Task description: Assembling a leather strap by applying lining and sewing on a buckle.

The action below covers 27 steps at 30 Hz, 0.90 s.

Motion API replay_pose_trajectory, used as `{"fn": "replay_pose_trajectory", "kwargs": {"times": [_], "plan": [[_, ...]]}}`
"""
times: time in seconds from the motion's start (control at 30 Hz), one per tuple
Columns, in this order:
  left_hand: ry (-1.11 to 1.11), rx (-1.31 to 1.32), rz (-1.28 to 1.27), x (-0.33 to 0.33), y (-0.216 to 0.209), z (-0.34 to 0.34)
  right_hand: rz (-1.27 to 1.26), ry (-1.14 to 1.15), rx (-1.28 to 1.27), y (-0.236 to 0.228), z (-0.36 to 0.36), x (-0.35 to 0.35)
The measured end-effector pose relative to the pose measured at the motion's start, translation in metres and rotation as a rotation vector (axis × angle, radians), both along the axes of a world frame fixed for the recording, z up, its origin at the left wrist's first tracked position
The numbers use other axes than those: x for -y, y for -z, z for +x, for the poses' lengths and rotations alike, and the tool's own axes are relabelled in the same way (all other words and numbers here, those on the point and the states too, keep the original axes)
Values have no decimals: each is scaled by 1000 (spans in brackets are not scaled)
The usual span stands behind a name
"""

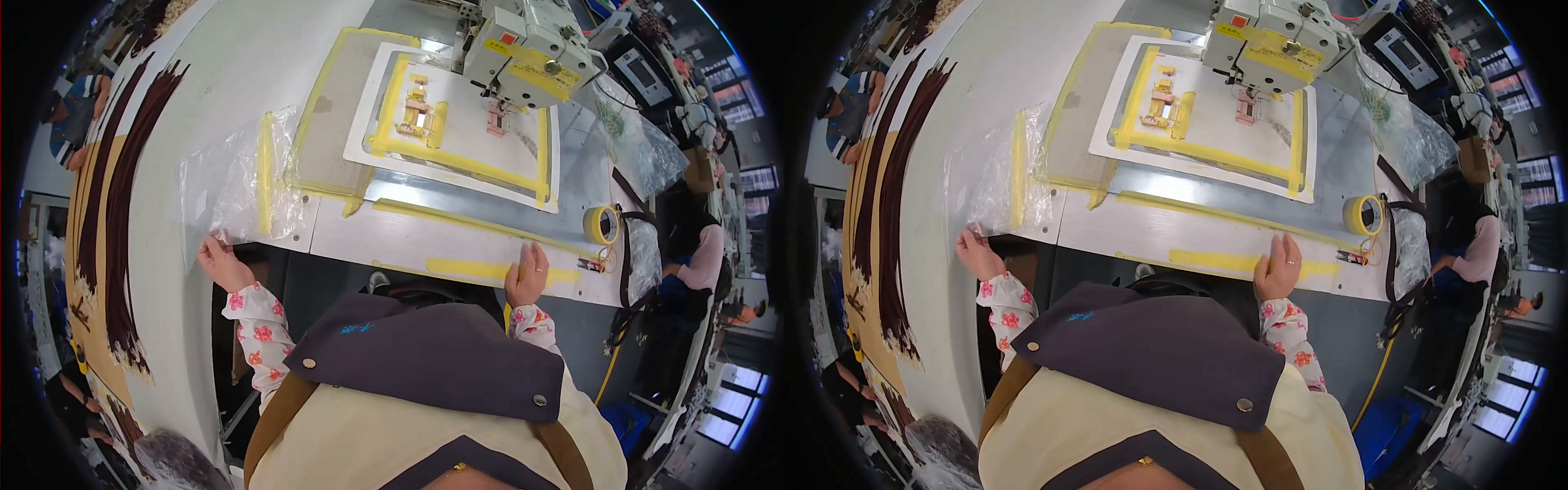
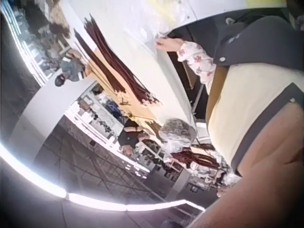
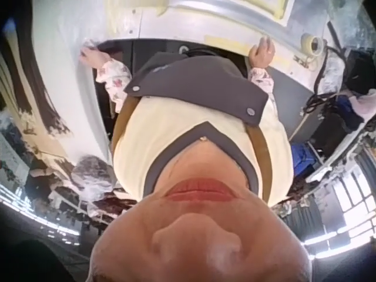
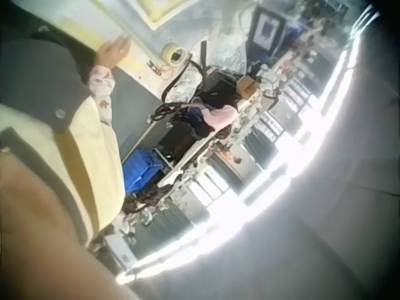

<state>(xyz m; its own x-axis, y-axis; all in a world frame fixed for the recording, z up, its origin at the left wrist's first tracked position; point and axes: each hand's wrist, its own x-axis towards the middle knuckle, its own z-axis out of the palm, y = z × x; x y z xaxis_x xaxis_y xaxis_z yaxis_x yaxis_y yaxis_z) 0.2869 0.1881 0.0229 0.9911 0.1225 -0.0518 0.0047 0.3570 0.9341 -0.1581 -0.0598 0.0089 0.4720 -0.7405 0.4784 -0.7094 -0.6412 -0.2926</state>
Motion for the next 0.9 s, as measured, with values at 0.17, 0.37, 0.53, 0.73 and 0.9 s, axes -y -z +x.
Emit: {"fn": "replay_pose_trajectory", "kwargs": {"times": [0.17, 0.37, 0.53, 0.73, 0.9], "plan": [[131, 242, 77, 21, -27, 7, 20, 47, -28, 1, 3, -3], [88, 36, 71, -3, -31, 1, 44, 85, -64, 0, 5, -5], [190, 31, 64, -28, -19, 0, 72, 85, -87, 3, 7, -4], [152, -67, -120, -6, -21, 7, 69, 88, -64, 4, 3, -3], [178, 124, -32, -4, -37, 23, 43, 120, 4, 13, 8, 5]]}}
